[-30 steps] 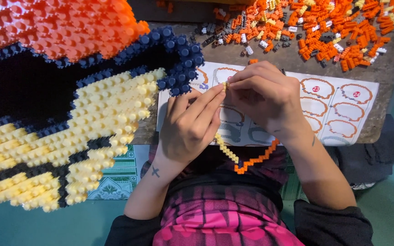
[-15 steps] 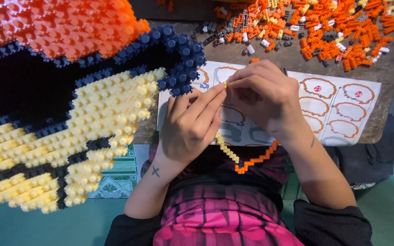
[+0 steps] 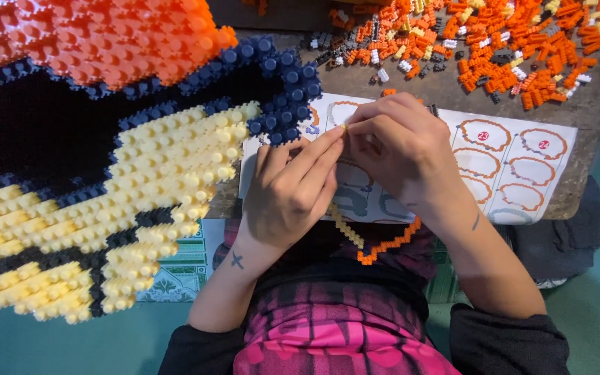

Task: Assembling small interlocking toy blocks into a specific shape using a printed guide on a table.

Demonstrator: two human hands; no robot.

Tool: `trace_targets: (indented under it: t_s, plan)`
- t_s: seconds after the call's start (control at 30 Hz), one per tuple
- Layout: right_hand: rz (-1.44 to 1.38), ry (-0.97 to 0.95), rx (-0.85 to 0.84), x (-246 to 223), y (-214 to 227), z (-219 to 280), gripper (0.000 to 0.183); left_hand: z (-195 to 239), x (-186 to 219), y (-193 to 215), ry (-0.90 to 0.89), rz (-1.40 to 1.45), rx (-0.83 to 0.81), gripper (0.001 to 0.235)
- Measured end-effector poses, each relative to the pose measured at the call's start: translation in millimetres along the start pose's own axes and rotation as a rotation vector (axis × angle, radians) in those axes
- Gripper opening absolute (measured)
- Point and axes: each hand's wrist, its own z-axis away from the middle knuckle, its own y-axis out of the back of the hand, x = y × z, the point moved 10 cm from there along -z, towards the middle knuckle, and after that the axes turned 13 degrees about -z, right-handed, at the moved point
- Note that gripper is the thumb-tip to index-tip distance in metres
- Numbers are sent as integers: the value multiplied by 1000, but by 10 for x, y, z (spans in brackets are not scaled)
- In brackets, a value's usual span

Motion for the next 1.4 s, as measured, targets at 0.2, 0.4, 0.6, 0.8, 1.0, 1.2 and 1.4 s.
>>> trace_targets:
  t_s: [0.2, 0.4, 0.6, 0.8, 1.0, 1.2, 1.4]
  plan:
    - [163, 5, -122, -100, -68, -32, 12, -36, 16, 46, 22, -24, 13, 23]
    - [293, -145, -359, -236, -212, -225, 15, -81, 27, 40, 42, 80, -182, 38]
    - [413, -68, -473, -395, -378, -285, 22, 6, -7, -44, 47, 126, -210, 42]
    - [270, 7, -482, -432, -348, -364, 12, -28, 27, -9, 35, 90, -175, 33]
    - [4, -167, -388, -269, -52, -344, 21, -110, 68, 74, 40, 96, -168, 43]
    - [-64, -232, -293, -205, 123, -251, 18, -169, 100, 97, 49, 66, -171, 33]
    - [98, -96, -150, -186, 250, 29, 17, -169, 109, 120, 43, 41, -150, 39]
